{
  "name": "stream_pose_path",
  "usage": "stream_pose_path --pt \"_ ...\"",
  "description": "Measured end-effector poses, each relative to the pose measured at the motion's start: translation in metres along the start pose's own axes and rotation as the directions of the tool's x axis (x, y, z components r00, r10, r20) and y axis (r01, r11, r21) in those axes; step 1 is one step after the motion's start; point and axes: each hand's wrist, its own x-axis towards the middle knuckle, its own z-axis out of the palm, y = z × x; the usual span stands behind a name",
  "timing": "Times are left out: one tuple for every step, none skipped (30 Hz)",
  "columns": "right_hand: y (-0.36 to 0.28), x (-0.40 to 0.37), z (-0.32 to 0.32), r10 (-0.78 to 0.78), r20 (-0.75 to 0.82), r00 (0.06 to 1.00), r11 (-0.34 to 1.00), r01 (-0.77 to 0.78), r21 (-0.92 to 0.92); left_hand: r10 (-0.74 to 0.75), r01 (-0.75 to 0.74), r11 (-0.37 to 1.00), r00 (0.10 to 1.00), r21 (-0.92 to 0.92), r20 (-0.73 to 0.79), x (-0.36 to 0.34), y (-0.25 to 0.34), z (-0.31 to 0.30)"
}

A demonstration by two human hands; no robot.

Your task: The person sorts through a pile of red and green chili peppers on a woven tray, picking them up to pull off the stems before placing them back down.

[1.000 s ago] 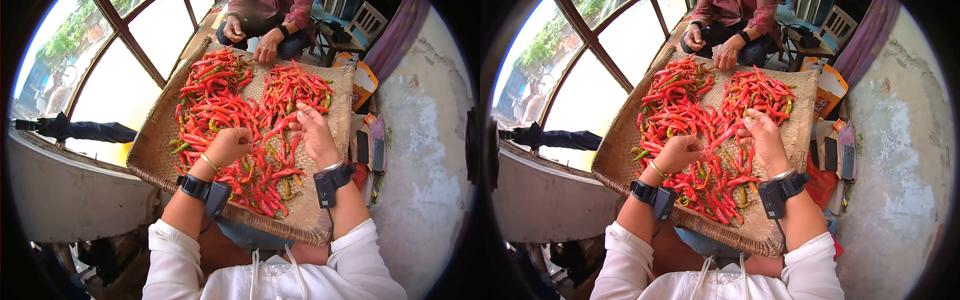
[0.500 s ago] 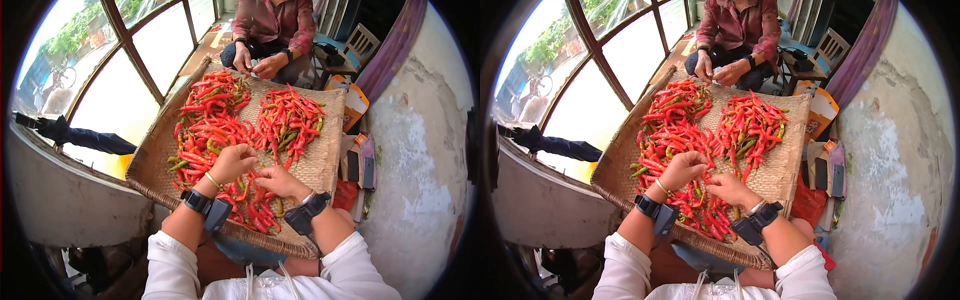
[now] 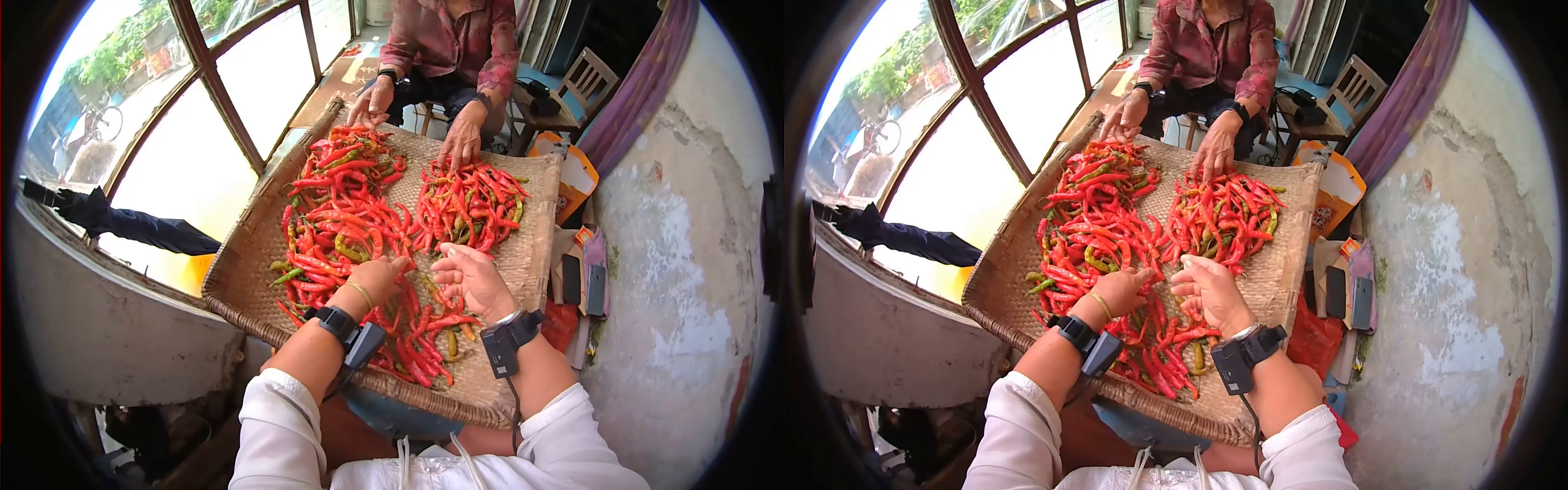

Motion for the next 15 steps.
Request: stream_pose_path --pt "0.001 -0.003 0.007 -0.012 0.034 0.999 0.996 0.016 -0.091 -0.011 0.010 0.999 1.000 -0.036 -0.025 0.000 0.003 -0.001" --pt "0.002 -0.004 0.012 -0.021 0.069 0.997 0.983 0.033 -0.182 -0.023 0.020 0.997 0.999 -0.074 -0.049 0.000 0.005 -0.001" --pt "0.004 -0.003 0.012 -0.018 0.071 0.997 0.982 0.031 -0.186 -0.026 0.022 0.997 0.998 -0.079 -0.051 0.002 0.004 0.004" --pt "0.006 -0.001 0.012 -0.023 0.071 0.997 0.950 0.044 -0.308 -0.003 -0.001 0.999 0.995 -0.048 -0.097 0.006 0.002 0.011" --pt "0.009 0.000 0.011 -0.030 0.072 0.997 0.904 0.057 -0.423 0.021 -0.024 1.000 0.990 -0.014 -0.142 0.009 0.000 0.018" --pt "0.011 0.001 0.011 -0.030 0.074 0.997 0.903 0.058 -0.425 0.019 -0.022 1.000 0.989 -0.015 -0.145 0.011 -0.002 0.022" --pt "0.013 0.001 0.011 -0.010 0.066 0.998 0.896 0.038 -0.442 0.054 -0.047 0.997 0.991 0.064 -0.120 0.012 -0.003 0.024" --pt "0.014 0.001 0.012 0.010 0.056 0.998 0.889 0.017 -0.458 0.087 -0.074 0.987 0.992 0.141 -0.091 0.013 -0.004 0.027" --pt "0.013 0.000 0.014 0.013 0.057 0.998 0.882 0.015 -0.472 0.111 -0.100 0.985 0.991 0.139 -0.074 0.010 0.000 0.019" --pt "0.013 0.000 0.014 0.017 0.056 0.998 0.880 0.012 -0.474 0.110 -0.099 0.986 0.991 0.134 -0.074 0.009 0.002 0.014" --pt "0.012 0.000 0.014 0.013 0.050 0.999 0.881 0.012 -0.473 0.106 -0.101 0.987 0.994 0.123 -0.036 0.008 0.004 0.010" --pt "0.012 0.000 0.014 0.010 0.045 0.999 0.881 0.013 -0.472 0.103 -0.102 0.988 0.995 0.113 0.002 0.007 0.004 0.007" --pt "0.013 0.001 0.013 0.013 0.047 0.999 0.880 0.011 -0.474 0.099 -0.099 0.989 0.995 0.110 0.001 0.004 0.004 0.005" --pt "0.014 0.002 0.011 -0.025 0.024 0.999 0.879 0.034 -0.476 0.072 -0.069 0.995 0.997 0.077 -0.040 0.003 0.005 0.003" --pt "0.014 0.003 0.010 -0.066 0.002 0.998 0.876 0.059 -0.479 0.044 -0.041 0.998 0.996 0.043 -0.081 0.002 0.005 -0.001"
